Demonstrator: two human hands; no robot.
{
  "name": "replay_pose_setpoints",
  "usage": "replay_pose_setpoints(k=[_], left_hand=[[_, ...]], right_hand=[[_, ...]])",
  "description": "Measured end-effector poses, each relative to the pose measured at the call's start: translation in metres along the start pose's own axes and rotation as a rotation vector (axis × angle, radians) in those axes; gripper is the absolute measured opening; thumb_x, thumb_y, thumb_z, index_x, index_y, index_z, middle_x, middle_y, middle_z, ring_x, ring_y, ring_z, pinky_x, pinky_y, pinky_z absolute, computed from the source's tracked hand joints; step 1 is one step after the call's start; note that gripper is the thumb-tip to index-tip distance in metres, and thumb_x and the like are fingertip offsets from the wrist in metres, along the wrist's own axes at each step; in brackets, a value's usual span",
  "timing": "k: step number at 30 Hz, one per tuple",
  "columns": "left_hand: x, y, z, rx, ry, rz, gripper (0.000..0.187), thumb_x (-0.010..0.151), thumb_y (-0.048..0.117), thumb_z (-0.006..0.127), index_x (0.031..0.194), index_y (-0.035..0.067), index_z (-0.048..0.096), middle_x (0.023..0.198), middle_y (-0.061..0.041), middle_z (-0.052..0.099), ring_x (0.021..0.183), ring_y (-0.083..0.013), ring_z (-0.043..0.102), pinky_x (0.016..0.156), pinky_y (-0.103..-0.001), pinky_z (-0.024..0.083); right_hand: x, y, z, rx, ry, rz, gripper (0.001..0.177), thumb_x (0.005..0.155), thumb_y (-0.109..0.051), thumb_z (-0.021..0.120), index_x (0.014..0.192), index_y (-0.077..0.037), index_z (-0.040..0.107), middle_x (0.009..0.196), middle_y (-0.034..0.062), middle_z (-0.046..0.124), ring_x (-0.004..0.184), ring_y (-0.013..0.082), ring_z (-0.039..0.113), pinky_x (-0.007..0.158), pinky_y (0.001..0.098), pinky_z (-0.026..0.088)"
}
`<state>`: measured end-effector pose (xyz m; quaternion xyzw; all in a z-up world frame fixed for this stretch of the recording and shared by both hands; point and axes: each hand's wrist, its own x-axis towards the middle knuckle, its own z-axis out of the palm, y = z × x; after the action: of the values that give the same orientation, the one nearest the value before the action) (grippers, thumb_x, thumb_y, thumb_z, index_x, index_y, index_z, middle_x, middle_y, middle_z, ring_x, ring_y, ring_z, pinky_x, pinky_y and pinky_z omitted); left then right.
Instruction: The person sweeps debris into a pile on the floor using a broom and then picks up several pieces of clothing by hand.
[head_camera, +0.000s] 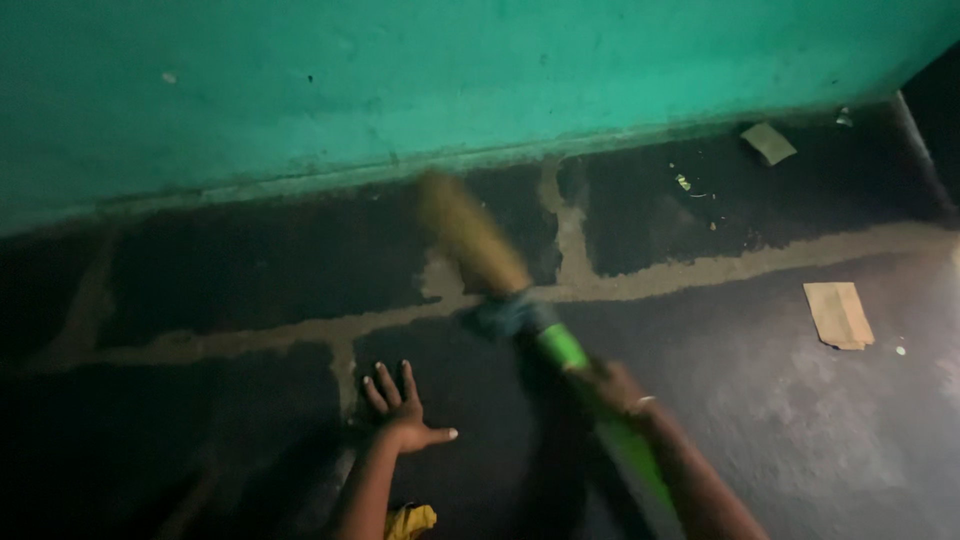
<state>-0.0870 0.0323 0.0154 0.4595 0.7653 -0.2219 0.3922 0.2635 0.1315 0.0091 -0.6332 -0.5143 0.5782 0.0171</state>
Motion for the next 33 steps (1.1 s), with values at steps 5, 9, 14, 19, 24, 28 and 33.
replay_pose_setpoints(k=[5,9,14,19,24,28,33], left_hand=[[-0.003,0.002,-0.001,-0.051,0.013,-0.005,0.160,0.067,0.072,0.087,0.159,0.019,-0.032,0.162,-0.023,-0.043,0.144,-0.0525,-0.041,0.122,-0.071,0.001],[-0.004,0.003,-0.006,-0.026,-0.018,-0.027,0.156,0.068,0.073,0.084,0.160,0.021,-0.032,0.163,-0.021,-0.041,0.146,-0.0496,-0.038,0.122,-0.072,0.004],[0.021,-0.003,0.020,0.033,0.076,-0.042,0.152,0.068,0.074,0.083,0.160,0.022,-0.026,0.165,-0.021,-0.039,0.147,-0.0518,-0.036,0.123,-0.070,0.002],[0.026,-0.008,0.015,0.090,-0.032,0.038,0.149,0.074,0.083,0.078,0.159,0.014,-0.022,0.162,-0.026,-0.033,0.146,-0.0575,-0.038,0.121,-0.072,-0.004],[-0.010,0.003,-0.006,-0.064,-0.008,-0.035,0.151,0.071,0.069,0.084,0.160,0.024,-0.030,0.165,-0.019,-0.040,0.149,-0.0496,-0.035,0.121,-0.073,0.007],[-0.008,0.012,-0.004,-0.012,0.056,-0.075,0.156,0.068,0.068,0.087,0.160,0.024,-0.031,0.165,-0.019,-0.039,0.149,-0.0491,-0.033,0.121,-0.071,0.005],[-0.020,0.006,-0.016,-0.021,-0.024,-0.032,0.154,0.070,0.071,0.085,0.160,0.022,-0.031,0.164,-0.019,-0.040,0.150,-0.0479,-0.035,0.119,-0.074,0.005]], right_hand=[[-0.015,0.027,-0.066,0.437,0.370,-0.007,0.058,0.096,-0.045,0.059,0.139,-0.008,0.054,0.100,0.0183,0.066,0.073,0.0260,0.064,0.056,0.0394,0.056],[-0.020,0.007,-0.021,0.463,0.409,-0.096,0.049,0.101,-0.038,0.066,0.118,0.008,0.063,0.080,0.0116,0.062,0.061,0.0180,0.057,0.050,0.0352,0.047],[-0.026,-0.049,0.093,0.062,-0.129,-0.256,0.042,0.097,-0.043,0.061,0.122,-0.010,0.062,0.099,0.0108,0.070,0.080,0.0192,0.068,0.069,0.0363,0.058],[-0.022,-0.076,0.118,-0.129,-0.163,-0.322,0.059,0.096,-0.050,0.063,0.139,-0.009,0.056,0.119,0.0180,0.066,0.100,0.0241,0.063,0.082,0.0381,0.053],[-0.021,-0.038,0.011,0.086,0.076,0.044,0.060,0.097,-0.051,0.061,0.138,-0.007,0.060,0.114,0.0156,0.070,0.092,0.0266,0.069,0.077,0.0393,0.056],[-0.032,0.015,-0.060,0.377,0.357,-0.009,0.057,0.097,-0.046,0.057,0.134,-0.002,0.058,0.099,0.0127,0.070,0.072,0.0217,0.066,0.061,0.0390,0.058],[-0.036,0.033,-0.048,0.743,0.348,-0.146,0.047,0.098,-0.030,0.064,0.132,0.001,0.054,0.092,0.0152,0.061,0.068,0.0244,0.061,0.056,0.0410,0.053]])
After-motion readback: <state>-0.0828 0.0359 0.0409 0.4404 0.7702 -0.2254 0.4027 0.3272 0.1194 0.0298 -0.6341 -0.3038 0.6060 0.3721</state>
